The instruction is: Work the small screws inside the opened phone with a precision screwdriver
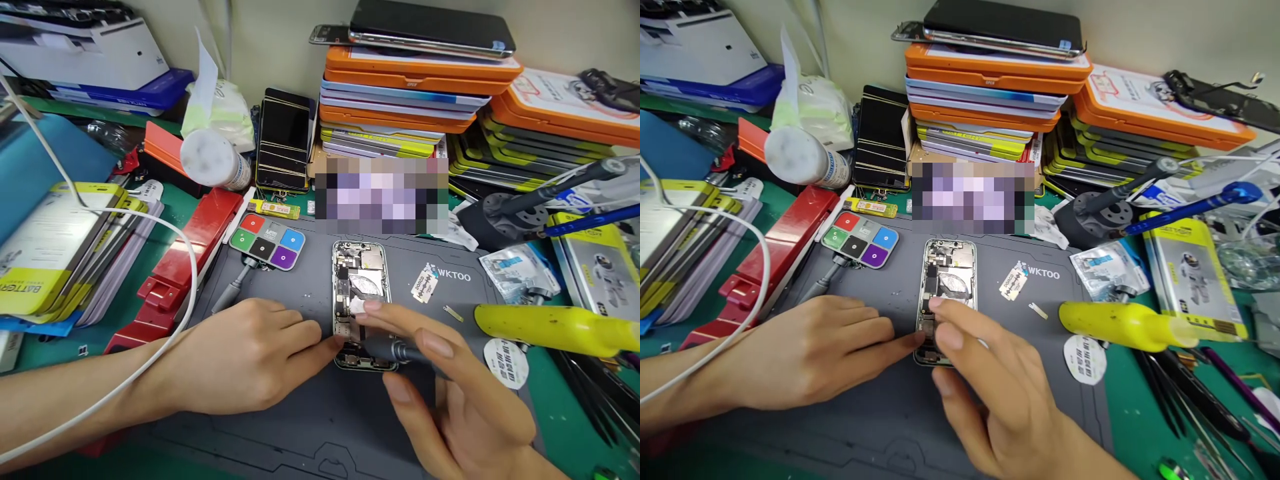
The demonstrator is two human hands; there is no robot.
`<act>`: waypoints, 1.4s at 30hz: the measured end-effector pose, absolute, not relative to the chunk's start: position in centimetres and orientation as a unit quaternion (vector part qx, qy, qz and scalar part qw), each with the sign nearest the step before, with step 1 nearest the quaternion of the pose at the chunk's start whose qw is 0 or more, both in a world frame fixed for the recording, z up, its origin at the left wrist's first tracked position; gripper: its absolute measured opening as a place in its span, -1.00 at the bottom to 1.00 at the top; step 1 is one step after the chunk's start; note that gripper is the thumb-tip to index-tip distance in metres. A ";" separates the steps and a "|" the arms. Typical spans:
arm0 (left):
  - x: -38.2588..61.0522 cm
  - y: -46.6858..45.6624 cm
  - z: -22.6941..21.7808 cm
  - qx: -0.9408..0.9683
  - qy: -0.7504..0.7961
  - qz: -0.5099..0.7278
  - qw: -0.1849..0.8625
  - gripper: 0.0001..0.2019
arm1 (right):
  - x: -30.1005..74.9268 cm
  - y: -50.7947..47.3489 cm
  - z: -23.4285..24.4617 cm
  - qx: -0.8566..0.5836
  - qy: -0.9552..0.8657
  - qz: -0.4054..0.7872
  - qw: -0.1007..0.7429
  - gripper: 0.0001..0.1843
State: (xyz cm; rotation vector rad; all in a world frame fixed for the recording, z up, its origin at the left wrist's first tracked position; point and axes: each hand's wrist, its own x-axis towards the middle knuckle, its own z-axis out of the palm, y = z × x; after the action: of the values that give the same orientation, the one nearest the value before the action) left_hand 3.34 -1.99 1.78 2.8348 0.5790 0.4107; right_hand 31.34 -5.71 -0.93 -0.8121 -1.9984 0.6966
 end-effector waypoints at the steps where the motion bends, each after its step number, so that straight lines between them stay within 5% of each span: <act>1: 3.3 -2.0 1.8 0.964 0.197 0.139 0.109 -0.66 | 31.3 -5.7 -1.0 -0.332 -0.788 0.291 0.430 0.07; 12: 3.1 -2.1 2.0 0.969 0.188 0.138 0.086 -0.66 | 29.9 -5.1 0.0 -0.437 -0.626 0.377 0.524 -0.33; 17: 3.1 -2.0 2.1 0.970 0.180 0.144 0.077 -0.65 | 29.8 -4.7 0.0 -0.444 -0.630 0.409 0.488 -0.43; 26: 2.8 -2.0 1.6 0.965 0.181 0.161 0.096 -0.70 | 30.2 -4.9 -0.1 -0.413 -0.645 0.423 0.484 -0.41; 36: 3.8 -2.2 2.2 0.928 0.220 0.189 0.235 -0.78 | 31.3 -5.6 0.4 -0.293 -0.707 0.446 0.465 -0.08; 42: 3.5 -2.1 1.9 0.940 0.199 0.177 0.215 -0.75 | 31.2 -6.2 0.3 -0.286 -0.739 0.416 0.447 -0.05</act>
State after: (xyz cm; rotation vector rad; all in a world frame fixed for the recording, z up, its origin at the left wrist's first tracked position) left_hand 3.55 -2.14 1.89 2.6057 0.5510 0.4912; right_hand 31.23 -6.18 0.35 -0.7092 -1.8292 1.0296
